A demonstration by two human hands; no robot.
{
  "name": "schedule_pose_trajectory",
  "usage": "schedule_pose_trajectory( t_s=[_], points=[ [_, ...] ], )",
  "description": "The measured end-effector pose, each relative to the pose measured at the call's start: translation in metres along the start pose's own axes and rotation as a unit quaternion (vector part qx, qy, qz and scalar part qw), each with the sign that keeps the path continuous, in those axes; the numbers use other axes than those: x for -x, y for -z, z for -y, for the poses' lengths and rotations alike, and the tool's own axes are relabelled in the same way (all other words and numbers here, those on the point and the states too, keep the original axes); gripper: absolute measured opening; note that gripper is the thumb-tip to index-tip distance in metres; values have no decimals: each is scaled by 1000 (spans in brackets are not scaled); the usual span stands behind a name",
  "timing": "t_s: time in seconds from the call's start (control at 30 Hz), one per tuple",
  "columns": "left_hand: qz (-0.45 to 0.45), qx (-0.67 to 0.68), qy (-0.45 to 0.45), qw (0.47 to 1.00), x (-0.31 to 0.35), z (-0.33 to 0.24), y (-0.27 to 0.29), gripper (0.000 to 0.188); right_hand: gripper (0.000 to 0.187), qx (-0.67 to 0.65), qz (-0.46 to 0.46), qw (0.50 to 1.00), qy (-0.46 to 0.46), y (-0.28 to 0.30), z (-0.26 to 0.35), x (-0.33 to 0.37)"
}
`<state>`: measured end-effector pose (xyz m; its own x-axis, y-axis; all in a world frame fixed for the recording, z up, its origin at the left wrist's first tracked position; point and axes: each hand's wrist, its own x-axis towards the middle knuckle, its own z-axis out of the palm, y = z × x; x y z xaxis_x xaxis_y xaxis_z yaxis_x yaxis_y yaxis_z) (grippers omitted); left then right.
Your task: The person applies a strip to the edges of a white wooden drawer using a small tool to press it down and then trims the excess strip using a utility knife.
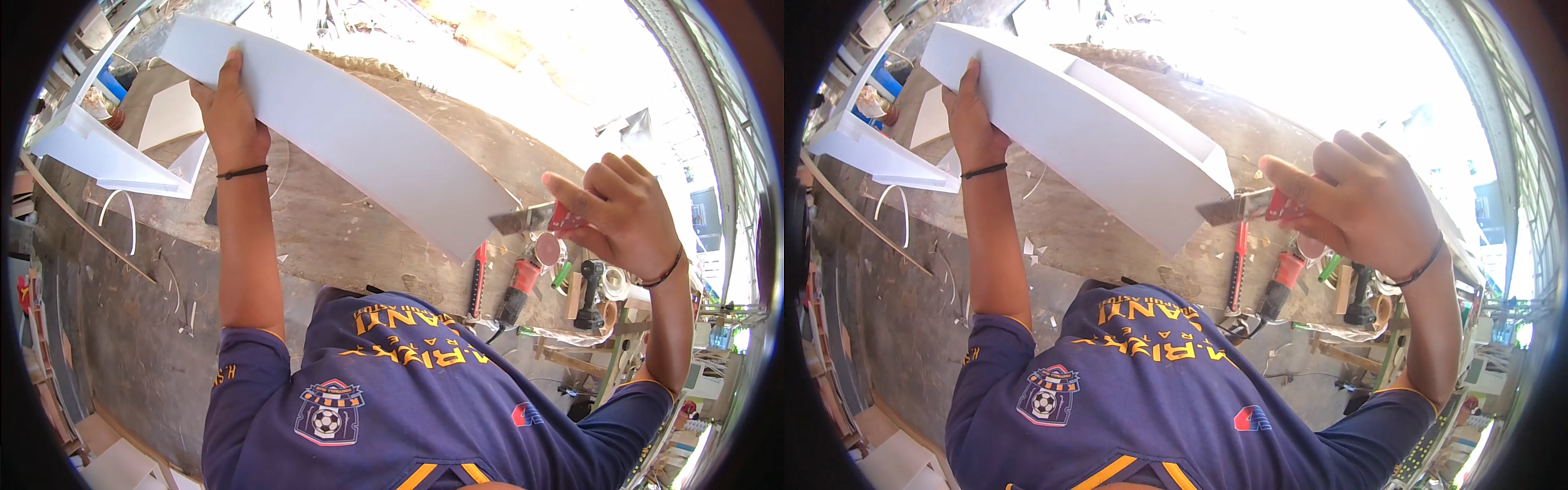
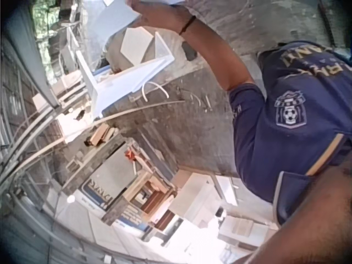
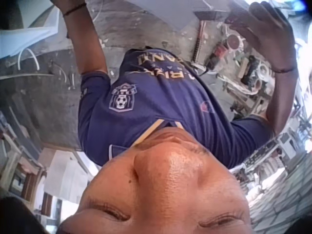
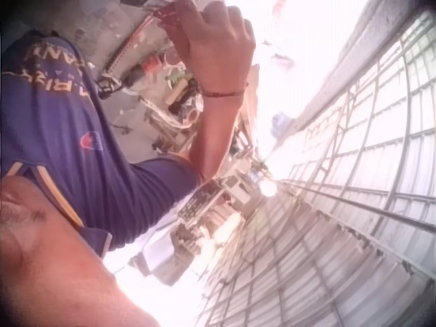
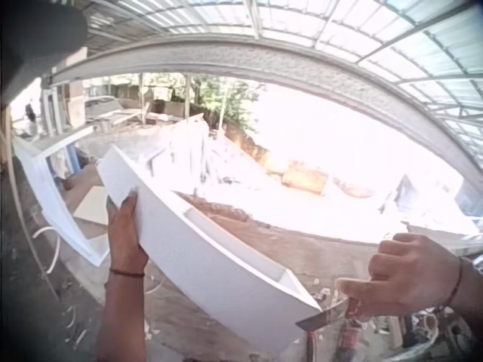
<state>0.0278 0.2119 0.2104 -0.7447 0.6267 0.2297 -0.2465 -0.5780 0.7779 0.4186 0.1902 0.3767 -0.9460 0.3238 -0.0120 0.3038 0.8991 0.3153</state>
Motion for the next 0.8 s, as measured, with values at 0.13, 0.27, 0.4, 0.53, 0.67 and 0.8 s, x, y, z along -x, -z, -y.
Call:
schedule_pose_trajectory(
  t_s=[0.13, 0.27, 0.4, 0.53, 0.67, 0.8],
  points=[
    [-1, -6, -26, 1000, -3, 2, -1, 71, 61, -114, -12, 991, -61, -2, 12, 7],
    [-13, -22, -21, 999, 1, -1, -8, 70, 54, -342, -107, 917, -177, -26, 36, -6],
    [-11, -26, -21, 999, 2, -8, -12, 68, 46, -404, -204, 875, -169, -58, 52, -21],
    [-20, -33, -1, 999, 5, -8, -8, 63, 43, -386, -270, 866, -165, -70, 68, -18],
    [-20, -44, 7, 999, 9, -11, -3, 56, 39, -396, -308, 843, -192, -86, 84, -17],
    [-28, -60, 10, 998, 14, -11, 2, 50, 34, -353, -302, 867, -181, -85, 90, -14]
  ],
)
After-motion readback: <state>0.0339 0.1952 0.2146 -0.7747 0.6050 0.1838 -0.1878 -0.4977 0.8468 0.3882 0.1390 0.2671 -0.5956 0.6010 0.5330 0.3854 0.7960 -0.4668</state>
